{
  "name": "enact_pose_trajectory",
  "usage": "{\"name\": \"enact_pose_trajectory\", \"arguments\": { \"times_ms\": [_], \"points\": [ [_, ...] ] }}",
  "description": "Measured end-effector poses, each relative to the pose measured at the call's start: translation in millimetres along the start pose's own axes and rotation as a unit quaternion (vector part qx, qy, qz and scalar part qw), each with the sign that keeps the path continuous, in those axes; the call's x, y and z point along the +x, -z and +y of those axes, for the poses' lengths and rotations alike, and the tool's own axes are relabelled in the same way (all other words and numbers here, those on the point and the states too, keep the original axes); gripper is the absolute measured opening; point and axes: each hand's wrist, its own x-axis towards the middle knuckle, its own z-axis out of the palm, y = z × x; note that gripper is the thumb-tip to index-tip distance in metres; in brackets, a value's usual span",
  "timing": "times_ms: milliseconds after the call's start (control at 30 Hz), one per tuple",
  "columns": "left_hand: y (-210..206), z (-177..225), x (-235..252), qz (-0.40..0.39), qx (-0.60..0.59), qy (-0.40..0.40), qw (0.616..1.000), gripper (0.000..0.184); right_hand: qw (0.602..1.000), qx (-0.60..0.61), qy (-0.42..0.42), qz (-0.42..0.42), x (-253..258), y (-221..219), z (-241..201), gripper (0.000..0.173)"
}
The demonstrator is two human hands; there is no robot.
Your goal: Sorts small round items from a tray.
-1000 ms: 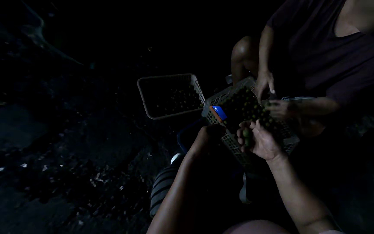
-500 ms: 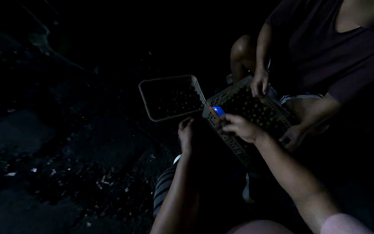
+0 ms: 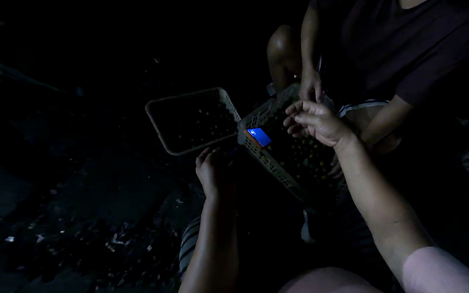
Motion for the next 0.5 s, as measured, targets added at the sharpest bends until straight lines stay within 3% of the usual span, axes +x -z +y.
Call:
{"name": "enact_pose_trajectory", "arguments": {
  "times_ms": [100, 200, 333, 400, 500],
  "points": [
    [-3.6, -1.4, -2.3, -0.013, 0.007, 0.018, 1.000, 0.038, 0.987, -0.145, -0.065, 0.032, 14.0, 15.7, 50.6, 0.022],
    [-5.4, -3.1, 0.1, -0.001, 0.022, 0.022, 1.000, 0.036, 0.932, -0.335, -0.138, 0.014, 40.5, 27.0, 104.1, 0.025],
    [-2.4, -8.2, 5.5, -0.015, 0.018, 0.010, 1.000, 0.034, 0.872, -0.474, -0.116, -0.032, 52.9, 14.1, 160.1, 0.034],
    [-3.1, -10.1, 6.8, -0.018, 0.030, 0.008, 0.999, 0.032, 0.840, -0.535, -0.076, -0.057, 48.2, 6.6, 175.1, 0.046],
    [1.8, -14.9, 14.1, -0.041, 0.063, 0.008, 0.997, 0.031, 0.802, -0.578, -0.107, -0.107, 41.3, -5.7, 163.5, 0.060]
  ]
}}
